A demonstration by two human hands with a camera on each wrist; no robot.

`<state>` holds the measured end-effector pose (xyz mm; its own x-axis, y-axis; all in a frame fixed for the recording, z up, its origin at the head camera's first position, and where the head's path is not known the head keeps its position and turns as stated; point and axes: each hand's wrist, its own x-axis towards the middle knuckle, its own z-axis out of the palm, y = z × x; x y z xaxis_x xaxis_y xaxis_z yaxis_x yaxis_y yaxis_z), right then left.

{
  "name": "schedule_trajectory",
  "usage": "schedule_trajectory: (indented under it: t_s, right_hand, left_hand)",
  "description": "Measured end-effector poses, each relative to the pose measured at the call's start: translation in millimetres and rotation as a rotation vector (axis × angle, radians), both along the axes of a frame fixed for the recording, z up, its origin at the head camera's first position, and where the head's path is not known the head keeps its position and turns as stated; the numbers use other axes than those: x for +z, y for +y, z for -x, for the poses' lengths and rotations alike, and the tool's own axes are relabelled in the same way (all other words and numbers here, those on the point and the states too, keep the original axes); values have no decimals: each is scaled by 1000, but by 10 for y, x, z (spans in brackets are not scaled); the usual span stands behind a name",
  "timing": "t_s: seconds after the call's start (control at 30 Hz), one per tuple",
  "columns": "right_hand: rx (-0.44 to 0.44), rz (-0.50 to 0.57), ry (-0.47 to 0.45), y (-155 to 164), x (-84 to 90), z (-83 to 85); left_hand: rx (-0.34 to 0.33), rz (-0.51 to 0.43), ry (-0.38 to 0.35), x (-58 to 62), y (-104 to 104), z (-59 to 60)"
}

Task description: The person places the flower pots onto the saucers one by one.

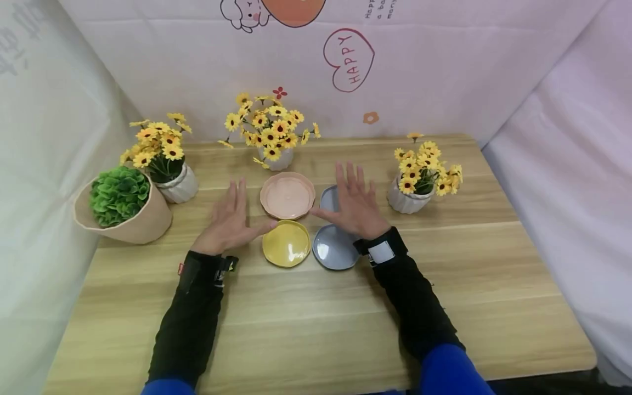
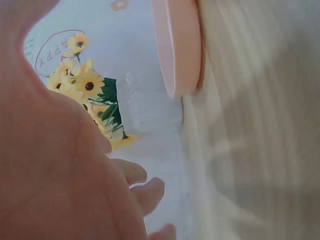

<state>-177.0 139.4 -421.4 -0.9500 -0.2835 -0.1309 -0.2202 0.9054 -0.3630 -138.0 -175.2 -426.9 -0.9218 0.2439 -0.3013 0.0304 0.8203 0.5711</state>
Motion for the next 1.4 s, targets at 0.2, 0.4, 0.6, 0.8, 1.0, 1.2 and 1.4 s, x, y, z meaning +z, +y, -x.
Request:
schedule_trajectory:
  t_s: [0.2, 0.4, 0.6, 0.8, 1.0, 1.2, 1.4]
  right_hand:
    - [-14, 131, -45, 145, -9, -34]
    - [-17, 297, -87, 303, -11, -107]
    - [-75, 464, -119, 527, -34, -288]
    - [-170, 467, -133, 825, -44, -496]
    - [-287, 367, -55, 1158, -44, -582]
    - [-388, 426, 93, 1404, -128, -461]
    - [-445, 575, 189, 1526, -288, -180]
  left_hand:
    - [-25, -163, -87, -47, 0, -89]
    - [-2, -189, -62, -107, -1, -233]
    - [-21, -216, -7, -188, 24, -338]
    - [-116, -202, 23, -253, 76, -371]
    - [-158, -178, 61, -253, 143, -374]
    - [-180, -164, 79, -269, 224, -352]
    - [-172, -141, 64, -282, 297, -343]
